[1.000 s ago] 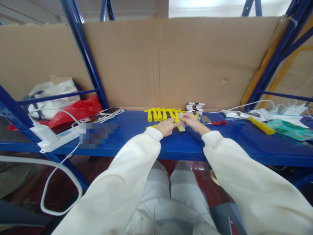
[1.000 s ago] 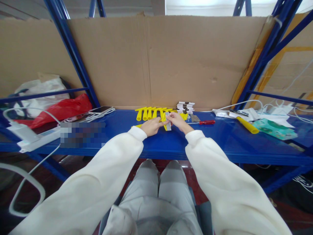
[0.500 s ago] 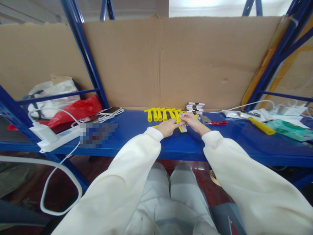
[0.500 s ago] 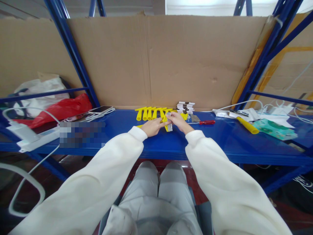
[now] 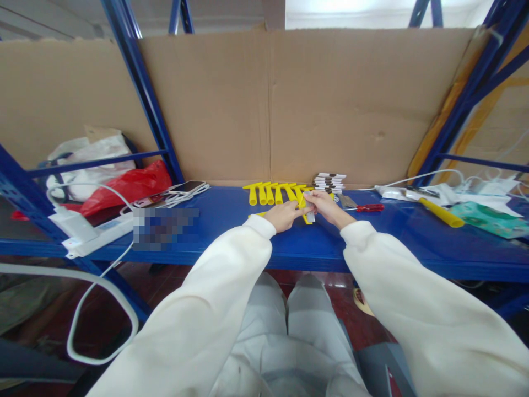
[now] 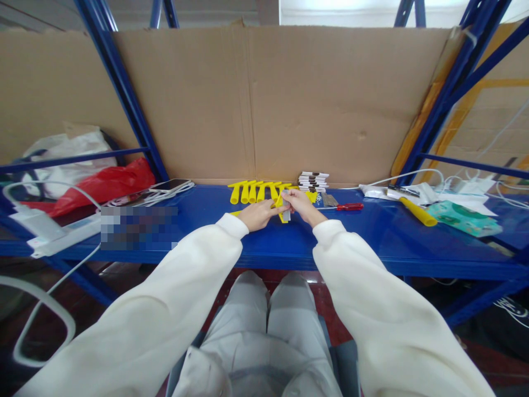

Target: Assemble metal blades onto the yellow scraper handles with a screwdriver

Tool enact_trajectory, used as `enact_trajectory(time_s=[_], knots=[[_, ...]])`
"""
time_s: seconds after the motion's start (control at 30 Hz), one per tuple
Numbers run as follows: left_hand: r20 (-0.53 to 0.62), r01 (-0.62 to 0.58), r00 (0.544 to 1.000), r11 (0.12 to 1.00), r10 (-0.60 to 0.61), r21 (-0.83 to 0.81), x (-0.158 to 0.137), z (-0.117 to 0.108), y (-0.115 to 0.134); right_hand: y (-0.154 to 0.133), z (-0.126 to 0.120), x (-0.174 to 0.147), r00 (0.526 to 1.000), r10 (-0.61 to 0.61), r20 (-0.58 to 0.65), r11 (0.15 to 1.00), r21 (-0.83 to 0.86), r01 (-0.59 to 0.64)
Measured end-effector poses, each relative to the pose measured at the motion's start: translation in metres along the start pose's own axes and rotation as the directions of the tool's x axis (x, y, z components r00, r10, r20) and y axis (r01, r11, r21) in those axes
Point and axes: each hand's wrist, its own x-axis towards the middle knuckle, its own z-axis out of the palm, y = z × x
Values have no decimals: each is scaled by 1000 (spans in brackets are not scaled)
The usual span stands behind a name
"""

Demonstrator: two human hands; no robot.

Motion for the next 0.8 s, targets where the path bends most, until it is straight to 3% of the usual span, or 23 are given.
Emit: enact_trajectory(time_s=[0.53,0.8], knots=[[-93,24,995,999,-27,-34,0,7,-7,6,7,3,999,-30,33,985,168,24],[-62,21,998,1000,-22,-19,0,5,-7,5,7,1,997,-73,10,996,51,72]])
